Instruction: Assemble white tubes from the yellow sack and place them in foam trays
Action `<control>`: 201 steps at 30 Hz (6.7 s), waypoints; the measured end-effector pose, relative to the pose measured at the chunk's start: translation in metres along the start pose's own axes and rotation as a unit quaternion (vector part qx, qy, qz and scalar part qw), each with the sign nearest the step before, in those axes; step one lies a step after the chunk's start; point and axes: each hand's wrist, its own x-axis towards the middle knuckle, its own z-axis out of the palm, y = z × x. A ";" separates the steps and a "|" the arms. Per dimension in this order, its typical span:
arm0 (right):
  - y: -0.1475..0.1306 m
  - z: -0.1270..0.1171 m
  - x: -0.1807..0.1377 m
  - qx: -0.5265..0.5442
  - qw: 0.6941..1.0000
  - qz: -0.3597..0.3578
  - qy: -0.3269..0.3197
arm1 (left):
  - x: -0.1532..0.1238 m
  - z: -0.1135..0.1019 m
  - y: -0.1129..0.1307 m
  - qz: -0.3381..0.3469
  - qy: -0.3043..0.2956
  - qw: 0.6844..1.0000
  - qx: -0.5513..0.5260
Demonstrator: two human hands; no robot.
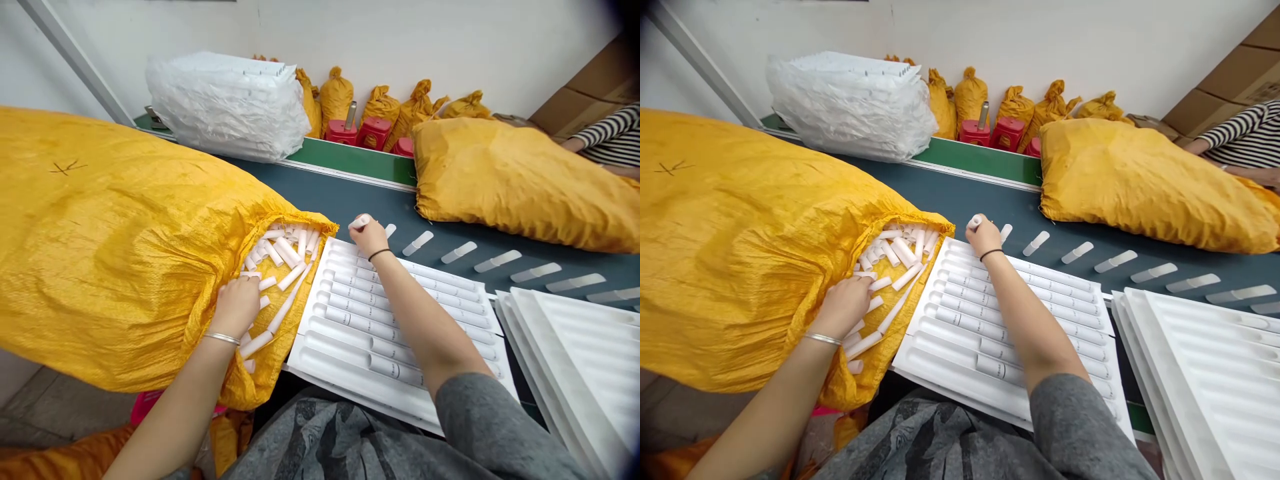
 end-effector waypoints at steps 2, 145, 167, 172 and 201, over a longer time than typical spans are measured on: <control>0.004 0.002 0.021 -0.010 0.999 0.036 -0.035 | 0.002 0.004 -0.003 0.001 0.002 1.000 -0.008; -0.012 -0.028 -0.150 0.297 0.862 -0.410 -0.014 | -0.058 -0.036 0.051 0.107 -0.007 0.861 -0.497; -0.011 -0.028 -0.152 0.287 0.866 -0.407 -0.036 | -0.055 -0.034 0.052 0.171 0.062 0.912 -0.368; -0.019 -0.031 -0.153 0.232 0.844 -0.480 0.056 | -0.057 -0.045 0.061 0.149 0.048 0.903 -0.400; -0.012 0.008 -0.141 -0.078 0.966 -0.212 -0.125 | -0.031 -0.013 0.032 0.143 0.157 0.915 -0.342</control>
